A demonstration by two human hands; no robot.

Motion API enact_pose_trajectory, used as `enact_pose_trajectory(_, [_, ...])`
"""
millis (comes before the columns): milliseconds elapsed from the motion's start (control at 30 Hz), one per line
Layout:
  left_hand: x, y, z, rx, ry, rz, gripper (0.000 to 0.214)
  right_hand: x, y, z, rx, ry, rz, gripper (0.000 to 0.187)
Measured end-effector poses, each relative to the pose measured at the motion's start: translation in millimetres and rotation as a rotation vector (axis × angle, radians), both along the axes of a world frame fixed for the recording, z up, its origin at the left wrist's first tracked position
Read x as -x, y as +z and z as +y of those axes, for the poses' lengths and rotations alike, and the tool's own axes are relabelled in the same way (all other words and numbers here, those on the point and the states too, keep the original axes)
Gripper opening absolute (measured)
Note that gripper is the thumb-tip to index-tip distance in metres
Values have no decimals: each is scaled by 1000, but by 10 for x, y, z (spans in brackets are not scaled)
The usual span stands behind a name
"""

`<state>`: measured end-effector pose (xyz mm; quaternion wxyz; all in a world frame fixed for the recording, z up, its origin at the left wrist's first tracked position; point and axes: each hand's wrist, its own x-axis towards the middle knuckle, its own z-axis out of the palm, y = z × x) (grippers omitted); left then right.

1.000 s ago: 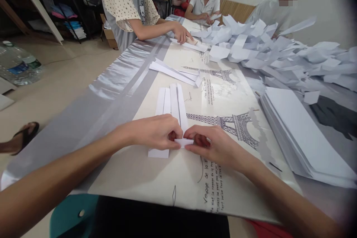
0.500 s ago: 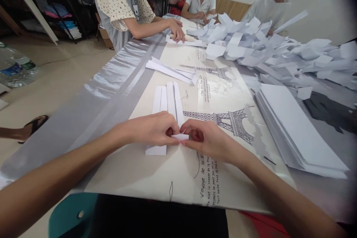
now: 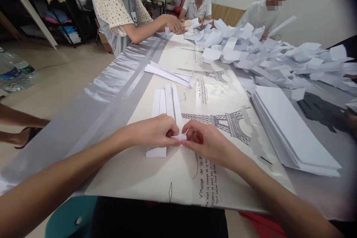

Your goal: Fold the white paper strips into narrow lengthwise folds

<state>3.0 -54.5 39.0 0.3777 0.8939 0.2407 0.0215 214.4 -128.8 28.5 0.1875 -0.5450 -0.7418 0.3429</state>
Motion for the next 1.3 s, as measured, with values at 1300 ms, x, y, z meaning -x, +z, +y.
enact_pose_trajectory(1300, [-1,-115,-58,-77,64,46,47,-31,31,-68,264,-96,86,14])
